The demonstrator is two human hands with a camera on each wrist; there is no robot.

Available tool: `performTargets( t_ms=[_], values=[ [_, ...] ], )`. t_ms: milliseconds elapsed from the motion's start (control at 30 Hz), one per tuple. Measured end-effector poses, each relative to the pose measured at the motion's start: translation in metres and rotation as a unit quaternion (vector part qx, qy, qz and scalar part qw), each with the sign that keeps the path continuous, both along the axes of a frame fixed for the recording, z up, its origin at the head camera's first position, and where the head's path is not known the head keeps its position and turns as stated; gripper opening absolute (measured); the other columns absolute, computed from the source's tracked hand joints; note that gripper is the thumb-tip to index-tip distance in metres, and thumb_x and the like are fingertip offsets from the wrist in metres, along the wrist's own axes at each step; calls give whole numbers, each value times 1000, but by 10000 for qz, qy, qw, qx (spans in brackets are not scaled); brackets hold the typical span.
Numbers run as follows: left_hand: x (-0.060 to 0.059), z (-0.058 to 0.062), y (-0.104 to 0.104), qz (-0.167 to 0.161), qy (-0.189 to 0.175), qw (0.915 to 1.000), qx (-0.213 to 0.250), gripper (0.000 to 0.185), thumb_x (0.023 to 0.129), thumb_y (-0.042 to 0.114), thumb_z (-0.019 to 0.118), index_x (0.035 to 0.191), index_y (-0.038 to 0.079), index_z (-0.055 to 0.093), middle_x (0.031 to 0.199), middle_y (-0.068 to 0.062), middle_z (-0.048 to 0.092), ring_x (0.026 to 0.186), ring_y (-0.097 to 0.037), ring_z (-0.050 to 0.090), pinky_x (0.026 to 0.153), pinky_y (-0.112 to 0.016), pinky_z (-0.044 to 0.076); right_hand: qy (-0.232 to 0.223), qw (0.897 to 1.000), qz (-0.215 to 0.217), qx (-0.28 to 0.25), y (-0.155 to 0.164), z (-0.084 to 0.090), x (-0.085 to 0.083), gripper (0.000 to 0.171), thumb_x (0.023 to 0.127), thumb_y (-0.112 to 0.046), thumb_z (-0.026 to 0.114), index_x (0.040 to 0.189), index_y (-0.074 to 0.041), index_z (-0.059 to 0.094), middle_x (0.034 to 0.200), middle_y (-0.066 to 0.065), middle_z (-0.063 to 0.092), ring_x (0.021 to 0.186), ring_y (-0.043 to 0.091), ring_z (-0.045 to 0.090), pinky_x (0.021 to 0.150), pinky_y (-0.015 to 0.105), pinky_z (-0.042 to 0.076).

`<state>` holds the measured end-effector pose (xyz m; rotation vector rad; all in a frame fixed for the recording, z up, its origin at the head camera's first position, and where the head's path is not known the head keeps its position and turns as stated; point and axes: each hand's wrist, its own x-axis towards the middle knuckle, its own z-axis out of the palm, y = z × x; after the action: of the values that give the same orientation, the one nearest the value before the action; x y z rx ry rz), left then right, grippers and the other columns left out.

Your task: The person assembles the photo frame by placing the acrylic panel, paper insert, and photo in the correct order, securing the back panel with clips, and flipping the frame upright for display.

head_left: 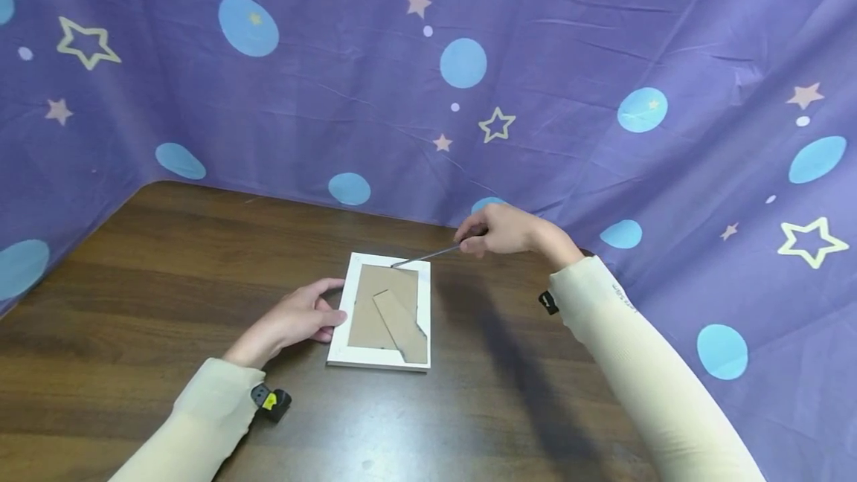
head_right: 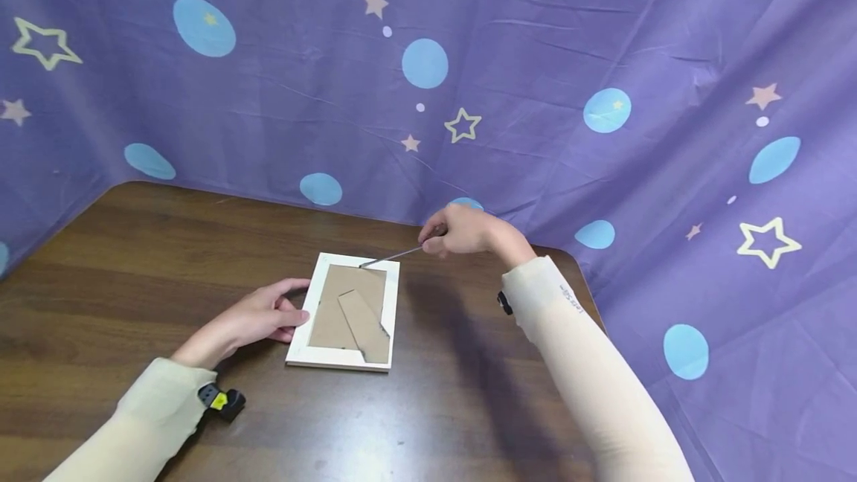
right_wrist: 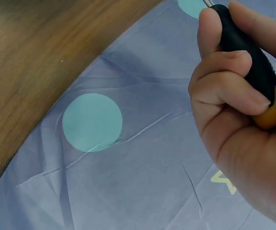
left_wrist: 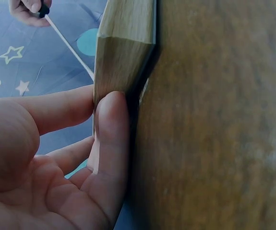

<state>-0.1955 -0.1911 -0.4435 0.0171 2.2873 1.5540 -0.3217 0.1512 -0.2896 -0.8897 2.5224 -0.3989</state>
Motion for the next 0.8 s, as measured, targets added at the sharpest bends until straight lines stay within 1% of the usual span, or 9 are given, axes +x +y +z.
performTargets(
  t_ms=[67, 100, 200, 300, 433, 567, 667, 733, 800],
  values=[
    [-1, 0, 1, -22, -1, 10000, -21, 75, 100, 10, 72, 163, 1, 33, 97, -16, 66, 77, -22, 67, 71, -35, 64, 11, 9999, -123, -61, 0, 2, -3, 22, 102, -22, 71, 119, -11, 79, 82, -5, 76, 78, 10, 71, 78, 29, 54],
    [-1, 0, 1, -29, -4, 10000, -33, 75, 100, 10, 72, 163, 1, 33, 97, -16, 66, 77, -22, 67, 71, -35, 64, -38, 9998, -203, -83, 0, 3, -4, 20, 102, -23, 72, 116, -11, 80, 81, -5, 75, 74, 9, 68, 74, 28, 52],
    [-1, 1, 2, -33, 2, 10000, -61, 75, 100, 10, 72, 163, 1, 34, 97, -16, 66, 77, -22, 67, 71, -35, 64, -501, 9971, -541, -178, -1, 4, -6, 18, 104, -24, 69, 112, -12, 80, 77, -1, 71, 58, 7, 54, 58, 24, 45],
    [-1, 1, 3, -40, 26, 9999, -93, 74, 100, 11, 72, 163, 1, 34, 97, -16, 66, 77, -21, 67, 70, -34, 64, -849, 9932, -787, -156, -2, 4, -9, 22, 108, -27, 64, 111, -12, 79, 73, 4, 69, 51, 7, 42, 49, 23, 36],
    [0, 2, 2, -26, 41, 9999, -89, 73, 100, 10, 72, 162, 0, 35, 97, -16, 67, 76, -21, 67, 69, -34, 64, -748, 9950, -643, 124, -6, 4, -13, 25, 108, -31, 63, 115, -14, 81, 66, 1, 66, 57, 9, 46, 55, 25, 37],
    [1, 0, 1, -6, 30, 10000, -74, 72, 100, 8, 71, 162, -1, 35, 96, -16, 67, 75, -20, 67, 69, -33, 64, -655, 9966, -343, 353, -11, 5, -17, 27, 108, -33, 64, 119, -15, 82, 60, -2, 58, 66, 13, 52, 74, 30, 46],
    [1, 0, 0, -19, 36, 9999, -122, 72, 100, 9, 71, 162, 0, 35, 96, -15, 67, 75, -20, 67, 70, -33, 64, -517, 9973, -127, 507, -15, 9, -18, 27, 107, -33, 64, 120, -17, 82, 58, -3, 55, 68, 12, 54, 88, 31, 47],
    [0, -1, -1, -40, 53, 9999, -150, 72, 101, 10, 71, 163, 0, 35, 96, -15, 68, 76, -20, 68, 70, -33, 64, -373, 9975, 35, 598, -19, 13, -15, 25, 107, -32, 65, 118, -18, 83, 58, -2, 54, 66, 11, 54, 90, 31, 48],
    [0, 0, -1, -64, 77, 9998, -170, 73, 101, 11, 71, 163, 0, 34, 97, -15, 68, 76, -21, 68, 70, -34, 64, -153, 9969, 217, 736, -26, 18, -12, 23, 107, -31, 65, 115, -20, 84, 57, -3, 54, 63, 8, 53, 85, 32, 50]
  ],
)
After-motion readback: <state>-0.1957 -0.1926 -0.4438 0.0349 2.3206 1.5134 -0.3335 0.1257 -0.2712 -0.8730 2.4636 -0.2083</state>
